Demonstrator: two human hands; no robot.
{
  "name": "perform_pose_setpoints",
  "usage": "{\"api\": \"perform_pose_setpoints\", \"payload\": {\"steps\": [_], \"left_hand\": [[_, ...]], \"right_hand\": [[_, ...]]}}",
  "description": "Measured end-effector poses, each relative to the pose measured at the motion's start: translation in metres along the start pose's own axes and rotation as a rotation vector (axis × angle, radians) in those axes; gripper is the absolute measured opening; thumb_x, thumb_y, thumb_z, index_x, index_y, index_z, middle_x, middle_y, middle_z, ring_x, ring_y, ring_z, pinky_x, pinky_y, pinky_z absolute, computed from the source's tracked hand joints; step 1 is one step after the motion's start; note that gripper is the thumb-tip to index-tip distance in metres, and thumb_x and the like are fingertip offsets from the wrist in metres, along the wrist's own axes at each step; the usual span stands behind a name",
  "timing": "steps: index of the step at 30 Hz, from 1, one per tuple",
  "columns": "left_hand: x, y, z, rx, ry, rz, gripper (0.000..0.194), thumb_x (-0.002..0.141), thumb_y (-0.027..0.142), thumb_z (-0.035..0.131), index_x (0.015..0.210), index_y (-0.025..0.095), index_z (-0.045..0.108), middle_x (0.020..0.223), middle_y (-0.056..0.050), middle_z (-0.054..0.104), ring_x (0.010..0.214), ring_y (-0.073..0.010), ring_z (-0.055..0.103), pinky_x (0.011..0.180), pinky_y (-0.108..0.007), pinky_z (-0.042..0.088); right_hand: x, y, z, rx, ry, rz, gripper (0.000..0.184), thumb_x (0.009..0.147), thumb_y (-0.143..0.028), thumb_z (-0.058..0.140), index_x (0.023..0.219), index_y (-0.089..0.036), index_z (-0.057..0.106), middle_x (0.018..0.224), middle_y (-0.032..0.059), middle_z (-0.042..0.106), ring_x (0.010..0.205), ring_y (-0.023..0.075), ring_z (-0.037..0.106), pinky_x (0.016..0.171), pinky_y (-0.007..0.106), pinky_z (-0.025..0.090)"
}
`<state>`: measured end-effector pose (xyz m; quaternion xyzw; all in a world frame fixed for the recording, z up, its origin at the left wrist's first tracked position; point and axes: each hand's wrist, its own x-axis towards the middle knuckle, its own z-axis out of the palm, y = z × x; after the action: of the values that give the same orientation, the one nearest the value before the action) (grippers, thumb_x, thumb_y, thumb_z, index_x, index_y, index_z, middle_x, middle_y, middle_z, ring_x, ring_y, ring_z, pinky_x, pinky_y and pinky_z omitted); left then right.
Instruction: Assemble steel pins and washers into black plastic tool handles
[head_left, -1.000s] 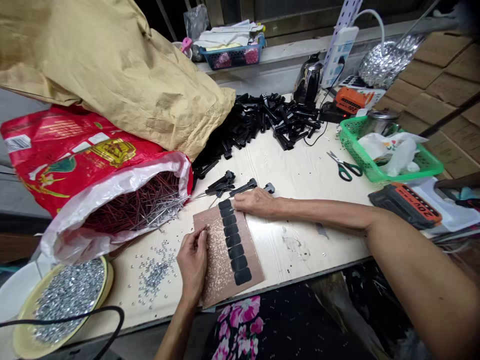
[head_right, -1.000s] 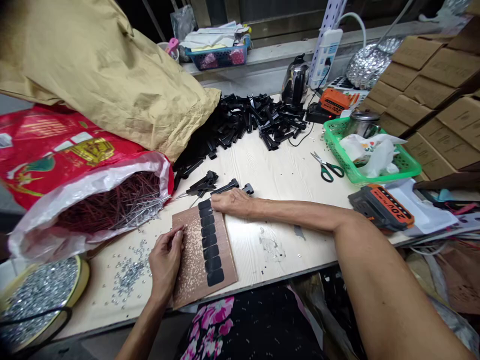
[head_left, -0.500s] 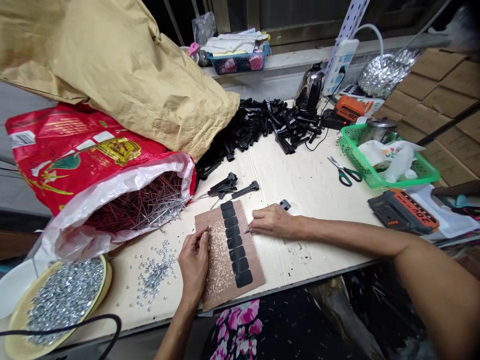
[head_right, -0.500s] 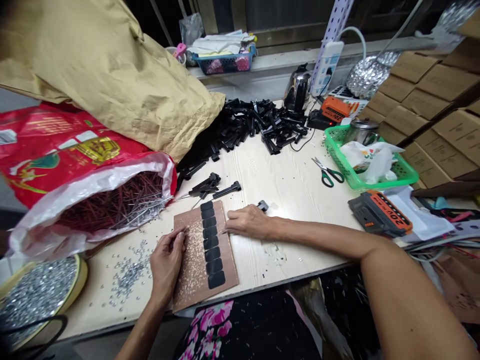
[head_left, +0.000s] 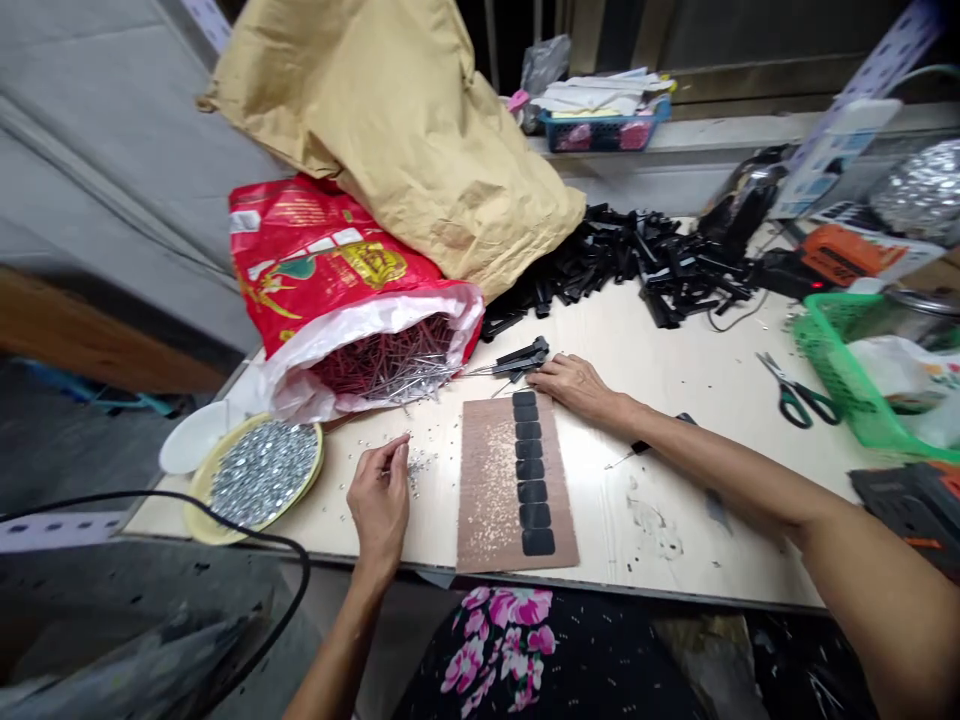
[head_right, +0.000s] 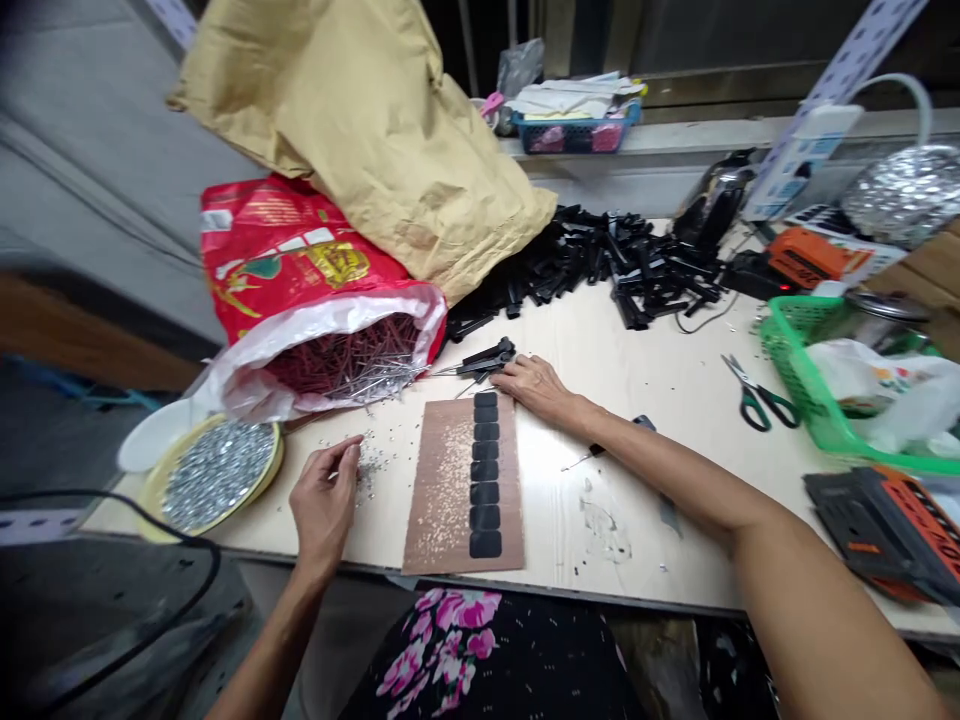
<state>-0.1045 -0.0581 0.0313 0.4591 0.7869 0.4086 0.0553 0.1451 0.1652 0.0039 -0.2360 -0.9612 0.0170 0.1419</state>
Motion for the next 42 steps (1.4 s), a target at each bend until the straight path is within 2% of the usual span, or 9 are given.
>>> {"api": "perform_pose_setpoints", "payload": {"steps": [4,9,13,17,20,25,30,37,42], "left_hand": [[-0.012,-0.024,-0.03,0.168,-0.099,0.133,0.025,0.088,0.035,0.049,0.094,0.018,0.066,0.088,-0.006,0.063,0.081,-0.0191,0.059,0.074,-0.032,0.045],[-0.034,-0.02,-0.03,0.19,-0.327,0.372,0.019,0.088,0.028,0.052,0.099,0.02,0.066,0.083,-0.006,0.061,0.084,-0.0196,0.053,0.075,-0.033,0.045],[-0.043,-0.013,-0.027,0.11,-0.505,0.471,0.019,0.088,0.026,0.053,0.101,0.021,0.067,0.083,-0.005,0.059,0.082,-0.0176,0.051,0.071,-0.03,0.045],[-0.048,-0.019,-0.024,0.077,-0.558,0.477,0.021,0.088,0.028,0.052,0.102,0.022,0.067,0.085,-0.006,0.06,0.082,-0.0174,0.053,0.069,-0.029,0.046],[-0.051,-0.023,-0.02,0.087,-0.566,0.48,0.022,0.089,0.027,0.05,0.103,0.023,0.066,0.084,-0.006,0.061,0.081,-0.0177,0.053,0.069,-0.029,0.046],[-0.051,-0.016,-0.018,0.101,-0.594,0.489,0.02,0.09,0.024,0.045,0.091,0.022,0.065,0.084,-0.006,0.061,0.081,-0.0192,0.054,0.07,-0.031,0.045],[-0.051,-0.009,-0.016,0.01,-0.576,0.343,0.013,0.085,0.02,0.048,0.079,0.02,0.059,0.081,-0.005,0.059,0.081,-0.019,0.055,0.07,-0.031,0.045],[-0.04,0.007,-0.013,-0.631,-0.338,-0.394,0.025,0.075,0.038,0.065,0.081,0.014,0.061,0.075,-0.004,0.065,0.066,-0.0151,0.062,0.065,-0.03,0.051],[-0.037,0.028,-0.012,-0.804,-0.266,-0.419,0.028,0.072,0.037,0.069,0.083,0.014,0.061,0.081,-0.005,0.067,0.071,-0.015,0.064,0.074,-0.031,0.052]], "right_hand": [[0.01,0.0,0.002,-0.06,-0.099,0.017,0.027,0.097,-0.032,0.037,0.1,-0.025,0.063,0.09,0.006,0.06,0.081,0.0194,0.042,0.059,0.027,0.024],[0.002,-0.001,-0.005,-0.111,-0.14,0.098,0.028,0.096,-0.024,0.034,0.091,-0.018,0.061,0.091,0.0089,0.058,0.08,0.0193,0.043,0.055,0.026,0.022],[-0.018,0.0,-0.015,-0.063,-0.05,0.196,0.027,0.094,-0.021,0.035,0.1,-0.016,0.061,0.098,0.0095,0.058,0.081,0.0179,0.049,0.054,0.025,0.029],[-0.037,-0.004,-0.031,0.029,0.13,0.288,0.027,0.092,-0.02,0.04,0.105,-0.015,0.063,0.1,0.0088,0.059,0.08,0.0161,0.055,0.054,0.024,0.037],[-0.043,-0.021,-0.043,0.134,0.215,0.306,0.028,0.091,-0.02,0.043,0.107,-0.016,0.065,0.097,0.008,0.061,0.071,0.0141,0.056,0.054,0.025,0.044],[-0.035,-0.077,-0.051,0.353,0.203,0.184,0.024,0.093,-0.027,0.048,0.098,-0.015,0.068,0.091,0.0078,0.064,0.072,0.0136,0.058,0.056,0.026,0.051],[-0.03,-0.128,-0.047,0.481,0.107,0.068,0.023,0.092,-0.021,0.048,0.105,-0.017,0.066,0.094,0.0055,0.065,0.082,0.0142,0.06,0.067,0.027,0.051],[-0.027,-0.164,-0.041,0.498,0.043,0.018,0.024,0.093,-0.021,0.047,0.108,-0.019,0.066,0.091,0.0048,0.064,0.082,0.0143,0.059,0.071,0.026,0.048],[-0.021,-0.17,-0.044,0.43,0.068,0.012,0.022,0.092,-0.021,0.048,0.106,-0.02,0.066,0.089,0.0047,0.064,0.082,0.0152,0.058,0.071,0.026,0.046]]}}
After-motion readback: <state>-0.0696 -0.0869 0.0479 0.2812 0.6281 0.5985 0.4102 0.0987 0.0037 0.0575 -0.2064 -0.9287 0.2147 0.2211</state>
